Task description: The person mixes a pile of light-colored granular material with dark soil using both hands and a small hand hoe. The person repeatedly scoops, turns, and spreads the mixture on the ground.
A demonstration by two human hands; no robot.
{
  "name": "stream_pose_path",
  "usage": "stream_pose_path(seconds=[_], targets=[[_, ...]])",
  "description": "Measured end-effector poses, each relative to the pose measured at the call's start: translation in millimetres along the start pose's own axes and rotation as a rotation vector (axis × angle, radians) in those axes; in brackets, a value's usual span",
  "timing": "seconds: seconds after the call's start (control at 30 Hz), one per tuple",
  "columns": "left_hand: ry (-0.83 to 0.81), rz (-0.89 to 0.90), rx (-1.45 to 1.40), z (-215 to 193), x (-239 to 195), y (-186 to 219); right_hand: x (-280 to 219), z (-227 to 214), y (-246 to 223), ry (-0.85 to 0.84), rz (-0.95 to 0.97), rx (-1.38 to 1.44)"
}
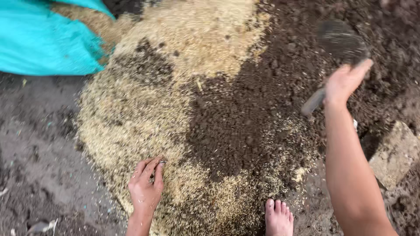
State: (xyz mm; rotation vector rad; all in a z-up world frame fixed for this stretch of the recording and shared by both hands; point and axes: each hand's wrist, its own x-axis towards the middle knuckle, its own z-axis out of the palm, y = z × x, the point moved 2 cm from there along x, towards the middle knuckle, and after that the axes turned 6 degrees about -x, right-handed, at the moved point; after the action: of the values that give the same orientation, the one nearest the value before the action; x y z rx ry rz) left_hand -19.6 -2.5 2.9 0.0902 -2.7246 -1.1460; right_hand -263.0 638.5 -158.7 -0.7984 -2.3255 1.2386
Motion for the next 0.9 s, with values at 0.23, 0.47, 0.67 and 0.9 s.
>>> stream_pose_path(seconds=[0.23,0.47,0.67,0.9], targets=[[0.088,-0.107,0.113,-39.8,-12.9,-1.1,-207.4,78.5,-117.9,-0.435,0.549,-0.022],[0.260,-0.186,0.135,-113.9,-62.7,-66.9,-315.0,40.1,-242.6,-0.755,0.515,0.067],[0.340,-0.571,0.573,-208.0,-158.7,-136.8,-317.8,17.7,-281.8,-0.663,-0.568,-0.338],[0.468,-0.654,0.403,-166.7,-174.6,-172.7,-166.9,34.8,-254.3,-0.503,-0.141,-0.095]])
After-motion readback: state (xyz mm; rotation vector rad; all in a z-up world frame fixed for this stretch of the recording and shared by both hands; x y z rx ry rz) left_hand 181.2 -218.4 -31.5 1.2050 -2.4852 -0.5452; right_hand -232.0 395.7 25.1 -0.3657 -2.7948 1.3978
